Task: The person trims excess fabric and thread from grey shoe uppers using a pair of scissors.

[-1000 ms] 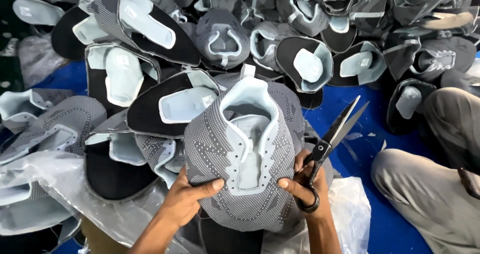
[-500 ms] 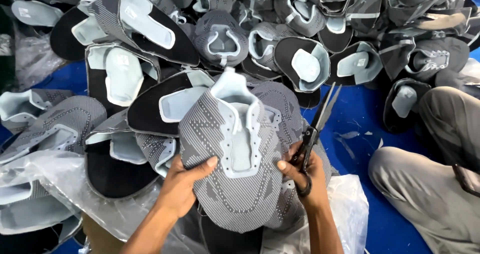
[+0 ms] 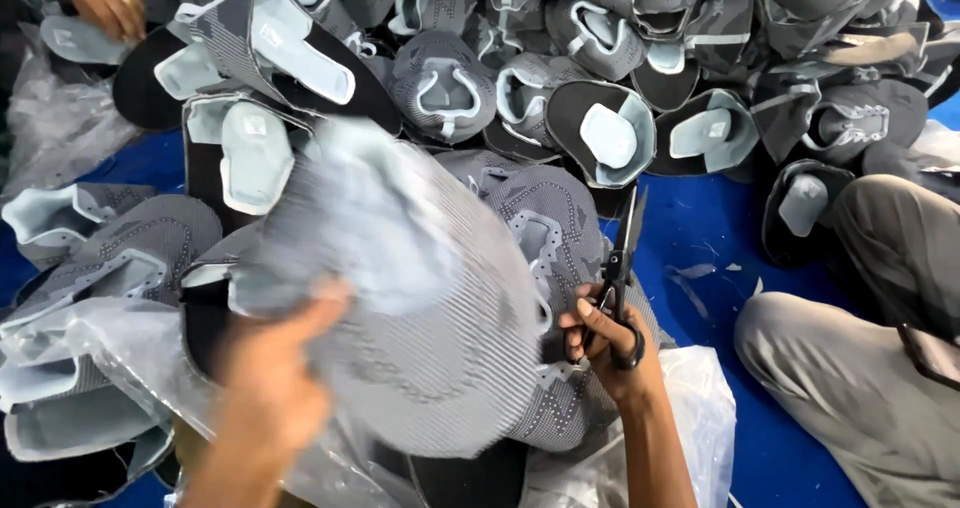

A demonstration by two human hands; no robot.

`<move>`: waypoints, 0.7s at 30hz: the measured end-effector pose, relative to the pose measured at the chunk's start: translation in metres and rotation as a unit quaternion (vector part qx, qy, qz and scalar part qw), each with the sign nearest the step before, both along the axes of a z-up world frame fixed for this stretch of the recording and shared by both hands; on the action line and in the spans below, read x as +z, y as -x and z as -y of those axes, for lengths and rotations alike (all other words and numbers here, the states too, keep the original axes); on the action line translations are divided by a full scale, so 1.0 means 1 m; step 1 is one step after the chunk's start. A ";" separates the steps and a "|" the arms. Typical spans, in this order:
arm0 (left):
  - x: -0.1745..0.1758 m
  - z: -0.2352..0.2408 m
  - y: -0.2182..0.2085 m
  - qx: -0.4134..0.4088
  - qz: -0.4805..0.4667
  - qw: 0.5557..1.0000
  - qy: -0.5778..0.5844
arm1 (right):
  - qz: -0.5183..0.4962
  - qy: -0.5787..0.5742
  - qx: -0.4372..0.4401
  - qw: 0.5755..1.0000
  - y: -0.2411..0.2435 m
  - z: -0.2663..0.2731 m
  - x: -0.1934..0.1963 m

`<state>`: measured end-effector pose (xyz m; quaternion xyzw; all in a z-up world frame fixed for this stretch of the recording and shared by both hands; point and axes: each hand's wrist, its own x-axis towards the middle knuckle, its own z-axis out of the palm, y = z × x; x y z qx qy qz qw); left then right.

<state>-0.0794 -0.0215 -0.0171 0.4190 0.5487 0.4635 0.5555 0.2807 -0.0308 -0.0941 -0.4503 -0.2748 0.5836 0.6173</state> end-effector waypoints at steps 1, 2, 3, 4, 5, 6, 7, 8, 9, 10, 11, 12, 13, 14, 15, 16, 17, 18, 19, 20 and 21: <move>-0.007 0.001 0.012 -0.035 -0.111 0.990 -0.081 | 0.004 0.001 0.005 1.000 -0.001 0.002 0.001; -0.013 0.001 0.023 -0.069 -0.220 0.960 -0.161 | 0.007 0.002 0.009 1.000 -0.002 0.003 0.003; -0.002 -0.001 0.024 -0.077 -0.222 0.958 -0.162 | 0.003 0.003 0.002 1.000 -0.001 0.005 0.003; 0.009 -0.003 0.025 -0.092 -0.152 0.964 -0.199 | 0.013 0.005 0.001 1.000 -0.001 0.006 0.003; 0.021 -0.007 0.024 -0.105 -0.079 0.962 -0.238 | 0.026 0.003 0.003 1.000 -0.001 0.005 0.006; 0.034 -0.010 0.025 -0.110 -0.080 0.961 -0.240 | 0.024 0.001 -0.002 1.000 0.000 0.004 0.008; 0.046 -0.012 0.023 -0.120 -0.003 0.953 -0.276 | 0.036 -0.011 -0.002 0.999 -0.001 0.002 0.011; 0.056 -0.014 0.022 -0.130 0.074 0.939 -0.310 | 0.049 -0.023 -0.001 0.999 -0.002 0.000 0.013; 0.061 -0.016 0.020 -0.132 0.075 0.938 -0.311 | 0.050 -0.024 -0.004 0.998 -0.001 0.000 0.015; 0.065 -0.020 0.019 -0.142 0.151 0.917 -0.341 | 0.064 -0.035 -0.021 0.997 0.000 0.000 0.016; 0.068 -0.023 0.017 -0.150 0.228 0.890 -0.366 | 0.080 -0.044 -0.040 0.995 0.000 -0.001 0.018; 0.043 -0.038 0.006 -0.152 0.231 0.889 -0.366 | 0.082 -0.044 -0.043 0.995 0.002 0.000 0.019; 0.019 -0.054 -0.006 -0.132 0.134 0.938 -0.291 | 0.146 -0.032 -0.086 0.985 0.003 0.000 0.022; -0.005 -0.070 -0.019 -0.113 0.036 0.970 -0.210 | 0.208 -0.019 -0.130 0.969 0.004 -0.001 0.025; -0.009 -0.083 -0.030 -0.118 0.040 0.969 -0.214 | 0.211 -0.022 -0.135 0.968 0.000 -0.003 0.017; -0.012 -0.097 -0.041 -0.097 -0.058 0.959 -0.260 | 0.277 -0.015 -0.168 0.946 -0.005 -0.006 0.009; -0.015 -0.112 -0.053 -0.076 -0.154 0.937 -0.303 | 0.341 -0.006 -0.201 0.918 -0.010 -0.008 0.001; -0.012 -0.127 -0.062 -0.082 -0.150 0.936 -0.307 | 0.342 -0.006 -0.209 0.916 -0.012 -0.013 -0.016; -0.008 -0.142 -0.073 -0.086 -0.176 0.920 -0.340 | 0.332 0.000 -0.217 0.918 -0.015 -0.017 -0.033; -0.005 -0.157 -0.084 -0.089 -0.202 0.902 -0.371 | 0.322 0.007 -0.225 0.920 -0.019 -0.021 -0.050; -0.004 -0.176 -0.093 -0.098 -0.195 0.900 -0.378 | 0.324 0.007 -0.238 0.916 -0.016 -0.023 -0.051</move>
